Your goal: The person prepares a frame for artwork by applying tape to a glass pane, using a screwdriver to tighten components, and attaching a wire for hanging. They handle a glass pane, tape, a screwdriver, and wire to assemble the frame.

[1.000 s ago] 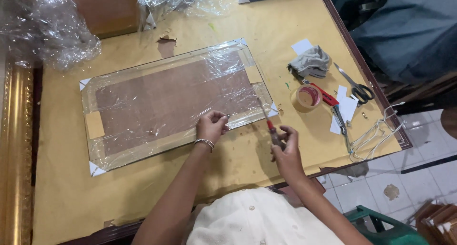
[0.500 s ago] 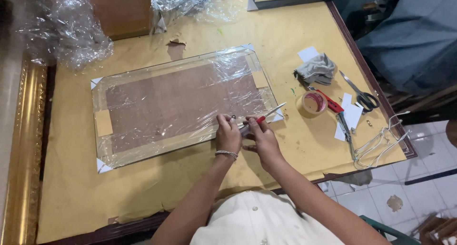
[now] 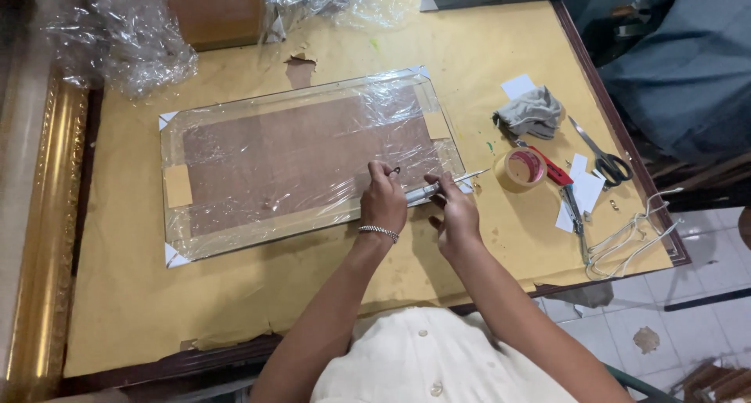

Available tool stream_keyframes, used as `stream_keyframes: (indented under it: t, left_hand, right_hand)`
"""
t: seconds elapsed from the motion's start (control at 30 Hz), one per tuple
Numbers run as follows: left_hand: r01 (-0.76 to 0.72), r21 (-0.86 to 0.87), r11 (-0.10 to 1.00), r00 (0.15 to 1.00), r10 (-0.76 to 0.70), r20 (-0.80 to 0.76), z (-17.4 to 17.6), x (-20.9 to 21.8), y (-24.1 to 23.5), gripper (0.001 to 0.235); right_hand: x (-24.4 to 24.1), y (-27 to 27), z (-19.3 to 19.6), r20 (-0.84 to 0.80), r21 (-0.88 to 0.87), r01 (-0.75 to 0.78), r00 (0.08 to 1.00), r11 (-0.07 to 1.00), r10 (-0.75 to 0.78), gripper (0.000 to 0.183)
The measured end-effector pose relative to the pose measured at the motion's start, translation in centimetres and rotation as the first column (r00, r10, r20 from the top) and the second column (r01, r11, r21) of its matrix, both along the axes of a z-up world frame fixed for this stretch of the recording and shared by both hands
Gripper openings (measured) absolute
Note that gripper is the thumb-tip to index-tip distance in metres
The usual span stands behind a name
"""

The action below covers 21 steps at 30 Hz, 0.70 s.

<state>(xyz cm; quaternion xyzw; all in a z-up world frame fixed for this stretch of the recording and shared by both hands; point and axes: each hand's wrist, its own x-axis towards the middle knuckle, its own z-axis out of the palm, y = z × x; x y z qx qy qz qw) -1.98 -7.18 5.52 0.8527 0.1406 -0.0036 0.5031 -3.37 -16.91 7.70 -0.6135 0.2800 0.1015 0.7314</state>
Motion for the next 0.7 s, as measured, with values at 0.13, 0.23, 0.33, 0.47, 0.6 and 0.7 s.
stream_keyframes:
  t: [0.13,0.23,0.33,0.47,0.6,0.7]
  left_hand:
    - [-0.014,-0.030,0.999,1.000,0.015,0.008,-0.1,0.1,0.3,0.009]
    - [-0.049,0.019,0.999,0.999,0.049,0.021,0.7,-0.6,1.2,0.010]
    - [-0.067,-0.016,0.998,0.997,0.068,0.046,-1.1,-0.8,1.3,0.011]
    - [-0.149,-0.071,0.986,0.989,0.151,0.013,-2.7,-0.4,2.2,0.010]
    - [-0.340,-0.097,0.935,0.939,0.343,0.011,-7.4,1.7,6.0,0.013]
    - [-0.419,-0.087,0.904,0.906,0.423,0.027,-7.9,2.1,7.4,0.012]
  right_hand:
    - [-0.1,0.0,0.5,0.036,-0.004,0.015,0.999,1.000,-0.014,0.035]
    - [0.0,-0.6,-1.2,0.102,-0.023,-0.059,0.993,0.998,0.061,0.034]
    - [0.5,-1.4,-5.2,0.156,0.016,-0.033,0.987,0.999,0.030,0.033]
    - [0.8,-1.9,-6.0,0.176,0.047,0.070,0.981,0.996,-0.077,0.028]
    - [1.8,-5.0,-3.1,0.134,0.026,0.214,0.967,0.977,-0.215,0.031]
    - [3.2,-7.7,-6.0,0.047,0.054,0.159,0.986,0.986,-0.161,0.023]
